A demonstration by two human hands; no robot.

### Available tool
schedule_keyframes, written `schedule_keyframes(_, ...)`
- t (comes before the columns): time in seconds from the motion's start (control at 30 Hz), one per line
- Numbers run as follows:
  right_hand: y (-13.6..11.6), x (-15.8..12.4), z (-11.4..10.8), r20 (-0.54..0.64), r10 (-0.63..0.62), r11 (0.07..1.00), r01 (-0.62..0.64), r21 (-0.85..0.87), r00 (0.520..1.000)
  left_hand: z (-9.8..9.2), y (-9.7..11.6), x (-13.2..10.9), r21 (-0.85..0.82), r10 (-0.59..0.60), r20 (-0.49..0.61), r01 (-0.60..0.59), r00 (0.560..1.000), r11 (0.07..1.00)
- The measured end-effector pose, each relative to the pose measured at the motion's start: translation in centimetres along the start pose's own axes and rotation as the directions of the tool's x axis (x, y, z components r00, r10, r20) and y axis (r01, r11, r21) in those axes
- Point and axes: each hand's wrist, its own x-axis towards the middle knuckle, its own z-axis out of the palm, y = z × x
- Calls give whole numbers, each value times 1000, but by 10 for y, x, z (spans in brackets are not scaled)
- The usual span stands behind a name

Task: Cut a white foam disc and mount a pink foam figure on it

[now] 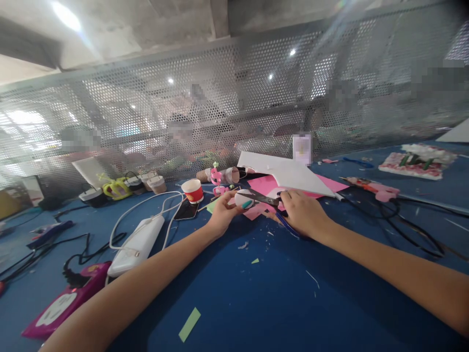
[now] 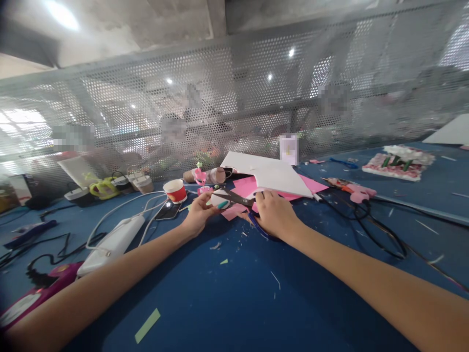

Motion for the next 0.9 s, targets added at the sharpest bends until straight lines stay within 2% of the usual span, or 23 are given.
schedule_keyframes(0.2,0,0,2,-1,-25,999,25,-23,1000,2,2,-3,0,4,62,-4,998,1000)
schedule_keyframes(0.37,1,0,2,-9,-45,997,45,-57,999,4,3,-4,-2,-65,120,66,991,998)
schedule_keyframes(0.9,3,2,0,67,-39,999,40,-4,997,3,4,-6,1,-85,139,86,987,996)
